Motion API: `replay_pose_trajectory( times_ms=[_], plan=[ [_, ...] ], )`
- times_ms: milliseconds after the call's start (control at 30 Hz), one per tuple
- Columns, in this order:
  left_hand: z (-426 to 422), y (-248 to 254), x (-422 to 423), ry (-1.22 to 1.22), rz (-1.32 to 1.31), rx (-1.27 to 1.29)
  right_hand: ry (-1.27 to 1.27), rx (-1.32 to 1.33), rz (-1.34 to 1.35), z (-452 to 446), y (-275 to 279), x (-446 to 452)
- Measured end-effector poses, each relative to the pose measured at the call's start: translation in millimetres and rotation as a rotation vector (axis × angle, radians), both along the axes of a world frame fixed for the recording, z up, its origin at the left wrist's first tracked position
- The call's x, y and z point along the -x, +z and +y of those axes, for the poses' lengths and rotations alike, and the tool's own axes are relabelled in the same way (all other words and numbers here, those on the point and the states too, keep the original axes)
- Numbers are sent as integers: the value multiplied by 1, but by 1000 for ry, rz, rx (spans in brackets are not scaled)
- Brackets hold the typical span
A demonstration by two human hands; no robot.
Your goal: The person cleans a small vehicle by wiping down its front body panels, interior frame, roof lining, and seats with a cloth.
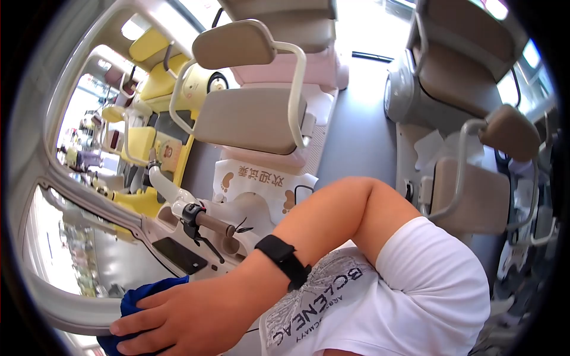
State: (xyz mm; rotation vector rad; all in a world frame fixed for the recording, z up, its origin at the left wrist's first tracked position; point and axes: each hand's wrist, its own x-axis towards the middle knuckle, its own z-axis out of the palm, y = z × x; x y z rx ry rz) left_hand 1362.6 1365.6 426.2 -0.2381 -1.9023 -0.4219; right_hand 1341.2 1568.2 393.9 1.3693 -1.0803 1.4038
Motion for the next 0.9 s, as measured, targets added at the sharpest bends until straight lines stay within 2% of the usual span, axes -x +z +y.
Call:
replay_pose_trajectory(
  times_ms=[300, 433, 567, 733, 800, 900],
  plan=[
    [5, 13, -40, 223, -23, -129, 261, -165, 44, 9, 7, 20],
    [11, -19, -69, 300, -49, -282, 360, -148, 24, 20, -20, 19],
    [26, -70, -97, 362, -26, -363, 264, -135, 54, 18, -59, 12],
    [26, -66, -109, 395, -26, -376, 284, -229, 64, 17, -15, 25],
    [29, -62, -114, 419, -27, -385, 304, -87, -15, 0, 3, 26],
    [34, -57, -117, 443, -35, -401, 403, -81, -129, -14, 17, 28]
  ],
)
